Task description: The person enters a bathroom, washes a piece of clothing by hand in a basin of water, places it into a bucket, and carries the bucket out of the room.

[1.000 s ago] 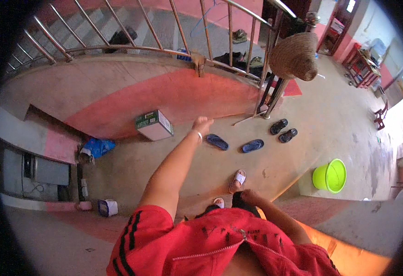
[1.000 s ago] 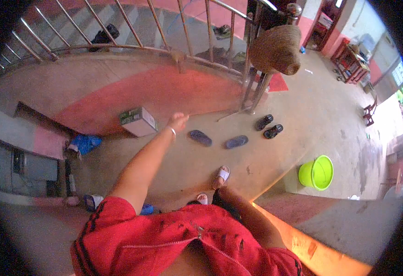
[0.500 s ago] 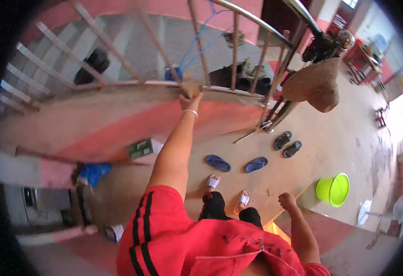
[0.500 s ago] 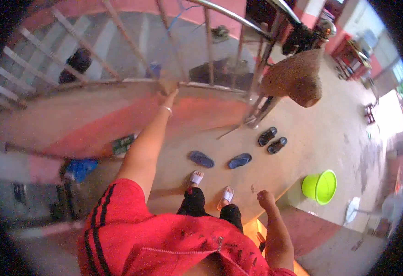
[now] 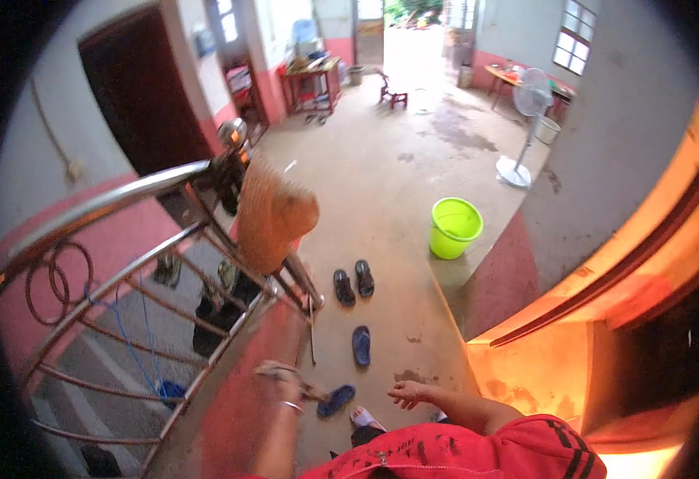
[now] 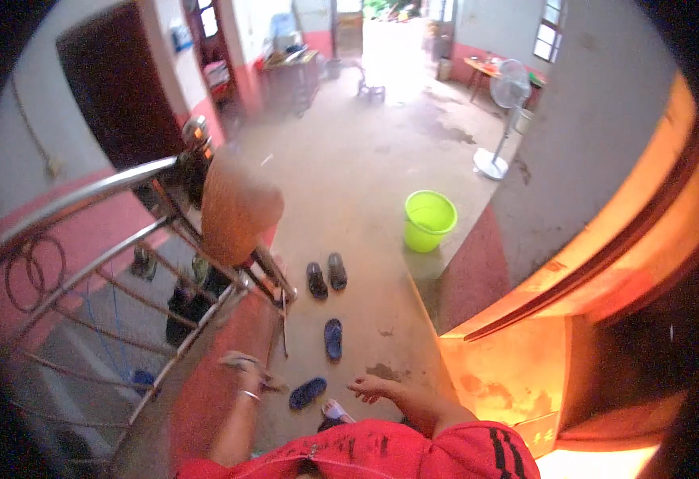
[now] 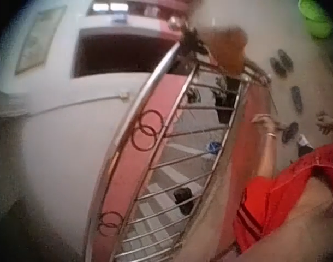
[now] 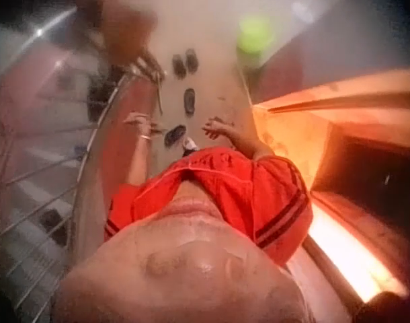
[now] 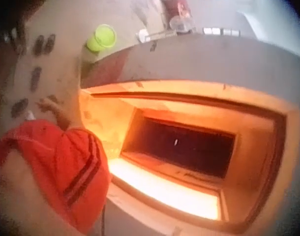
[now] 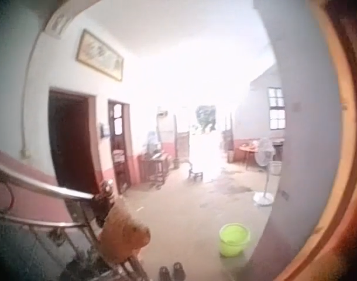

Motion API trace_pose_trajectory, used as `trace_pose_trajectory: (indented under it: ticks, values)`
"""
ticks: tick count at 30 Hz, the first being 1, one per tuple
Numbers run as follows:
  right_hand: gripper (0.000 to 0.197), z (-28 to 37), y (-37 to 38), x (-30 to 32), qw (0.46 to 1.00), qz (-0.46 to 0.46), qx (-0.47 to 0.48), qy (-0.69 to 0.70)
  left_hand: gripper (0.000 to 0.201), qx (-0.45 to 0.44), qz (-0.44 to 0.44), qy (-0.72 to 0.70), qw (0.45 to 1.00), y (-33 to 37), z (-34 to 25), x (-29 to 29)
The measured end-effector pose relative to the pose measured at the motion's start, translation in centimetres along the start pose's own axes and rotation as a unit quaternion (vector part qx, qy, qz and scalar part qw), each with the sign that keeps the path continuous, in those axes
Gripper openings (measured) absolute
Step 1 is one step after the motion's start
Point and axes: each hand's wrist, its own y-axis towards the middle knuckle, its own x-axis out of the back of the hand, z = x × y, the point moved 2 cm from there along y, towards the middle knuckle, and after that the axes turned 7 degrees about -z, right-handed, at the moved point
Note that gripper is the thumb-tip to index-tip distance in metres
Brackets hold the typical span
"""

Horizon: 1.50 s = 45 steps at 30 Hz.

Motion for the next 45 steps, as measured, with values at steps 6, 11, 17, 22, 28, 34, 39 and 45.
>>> trace_pose_trajectory:
  ticks: [6, 11, 17, 22, 28, 34, 39, 45]
  values:
    - [0.054, -3.8, -6.6, 3.8, 0.825, -0.002, -0.032, 0.564, 0.035, -0.035, 0.575, 0.210, 0.790, -19.4, 3.7, -17.2]
    - [0.040, -16.5, -17.0, 12.0, 0.713, -0.020, 0.260, 0.651, 0.027, 0.055, 0.627, 0.390, 0.672, -30.0, 5.0, -27.2]
    - [0.061, -28.2, -34.3, 13.7, 0.718, -0.171, 0.177, 0.651, 0.032, -0.245, 0.667, 0.531, 0.462, -41.5, 11.7, -37.2]
    - [0.069, -35.8, -42.7, 11.8, 0.691, -0.151, 0.223, 0.670, 0.036, -0.370, 0.714, 0.516, 0.295, -48.1, 18.7, -43.6]
    - [0.061, -43.9, -45.6, 11.9, 0.699, -0.319, 0.171, 0.617, 0.017, -0.457, 0.779, 0.392, 0.172, -52.5, 29.5, -53.0]
    - [0.021, -47.9, -54.5, 14.0, 0.586, -0.608, -0.033, 0.535, 0.030, -0.183, 0.778, 0.517, 0.308, -64.6, 24.9, -61.8]
    - [0.019, -53.9, -59.2, 10.6, 0.392, -0.658, -0.026, 0.643, 0.045, -0.125, 0.842, 0.468, 0.239, -71.3, 32.6, -64.9]
    - [0.020, -55.3, -63.1, 10.5, 0.399, -0.736, -0.059, 0.544, 0.070, 0.526, 0.639, 0.496, 0.263, -81.5, 38.6, -63.9]
